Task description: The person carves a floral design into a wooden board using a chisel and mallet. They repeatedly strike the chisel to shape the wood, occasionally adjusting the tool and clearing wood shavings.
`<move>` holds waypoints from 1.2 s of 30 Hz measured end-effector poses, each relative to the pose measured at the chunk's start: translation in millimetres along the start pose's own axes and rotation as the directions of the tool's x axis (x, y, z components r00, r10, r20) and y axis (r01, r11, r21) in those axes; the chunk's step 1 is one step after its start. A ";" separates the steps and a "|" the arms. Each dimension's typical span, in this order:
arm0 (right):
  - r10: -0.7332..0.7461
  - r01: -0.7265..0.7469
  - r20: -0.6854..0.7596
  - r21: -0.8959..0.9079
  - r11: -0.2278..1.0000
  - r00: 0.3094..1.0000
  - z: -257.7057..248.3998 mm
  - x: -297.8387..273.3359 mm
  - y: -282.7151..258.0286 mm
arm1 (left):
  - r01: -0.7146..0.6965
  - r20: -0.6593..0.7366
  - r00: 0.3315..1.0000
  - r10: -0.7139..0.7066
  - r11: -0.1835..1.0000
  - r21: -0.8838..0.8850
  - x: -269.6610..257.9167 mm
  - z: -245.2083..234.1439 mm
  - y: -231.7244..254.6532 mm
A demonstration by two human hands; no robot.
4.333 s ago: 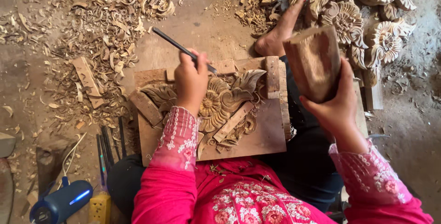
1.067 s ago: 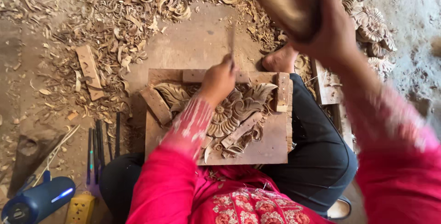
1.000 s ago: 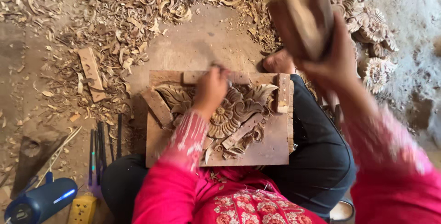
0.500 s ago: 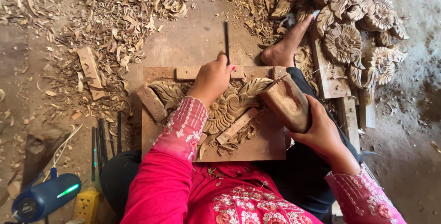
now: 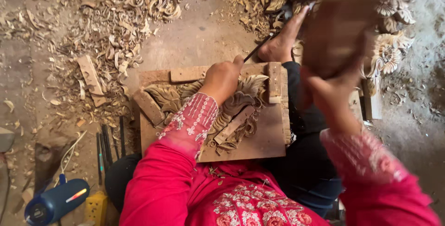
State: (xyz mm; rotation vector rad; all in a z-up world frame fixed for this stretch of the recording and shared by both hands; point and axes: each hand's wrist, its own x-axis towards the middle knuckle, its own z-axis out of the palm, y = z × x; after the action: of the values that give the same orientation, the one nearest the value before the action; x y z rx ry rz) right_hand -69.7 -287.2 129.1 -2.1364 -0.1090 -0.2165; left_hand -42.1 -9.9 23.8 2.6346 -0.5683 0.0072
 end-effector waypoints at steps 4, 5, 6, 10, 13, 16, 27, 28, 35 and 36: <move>-0.322 0.364 0.177 -0.563 0.742 0.930 -20.9 17.0 6.4 | 0.030 -0.015 0.999 -0.029 0.999 0.037 1.0 -4.3 -7.3; -0.291 0.301 0.097 -0.481 0.823 0.952 -23.6 10.1 9.7 | 0.067 -0.046 0.997 -0.065 0.997 0.030 0.0 -6.7 -12.0; -0.249 0.238 0.020 -0.388 0.890 0.968 -25.4 -0.7 12.3 | 0.103 -0.076 0.992 -0.101 0.994 0.022 -1.3 -10.1 -17.5; -0.045 0.043 -0.002 -0.263 0.964 0.999 -22.6 -34.7 18.7 | 0.628 -0.279 0.701 -0.656 0.754 -0.193 -14.8 -31.9 -42.9; 0.301 -0.208 0.224 -0.359 0.910 0.927 -14.5 -51.7 19.8 | 0.322 -0.559 0.682 -0.472 0.880 -0.350 -38.1 -35.2 -47.3; 0.347 -0.229 0.411 -0.311 0.923 0.843 -9.7 -56.2 18.0 | 0.375 -0.218 0.685 -0.695 0.593 -0.713 -48.3 -31.4 -47.3; 0.319 -0.135 0.418 -0.412 0.901 0.851 -4.5 -58.6 24.2 | 0.471 -0.159 0.661 -0.734 0.570 -0.674 -52.9 -6.9 -56.7; 0.323 -0.138 0.417 -0.416 0.899 0.850 -4.6 -58.4 23.4 | 0.478 -0.176 0.661 -0.729 0.590 -0.650 -51.2 -7.1 -56.7; 0.373 -0.223 0.382 -0.381 0.897 0.846 1.1 -55.0 -10.6 | 0.501 -0.299 0.698 -0.650 0.742 -0.445 -39.9 -5.6 -51.6; 0.354 -0.200 0.370 -0.394 0.897 0.859 1.3 -49.7 -18.0 | 0.503 -0.316 0.694 -0.647 0.750 -0.431 -38.5 -3.9 -51.1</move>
State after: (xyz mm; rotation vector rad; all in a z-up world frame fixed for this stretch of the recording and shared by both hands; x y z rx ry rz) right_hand -121.2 -276.0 133.4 -2.4862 -0.0129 0.4551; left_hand -57.0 48.6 2.1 2.2635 0.4200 0.2991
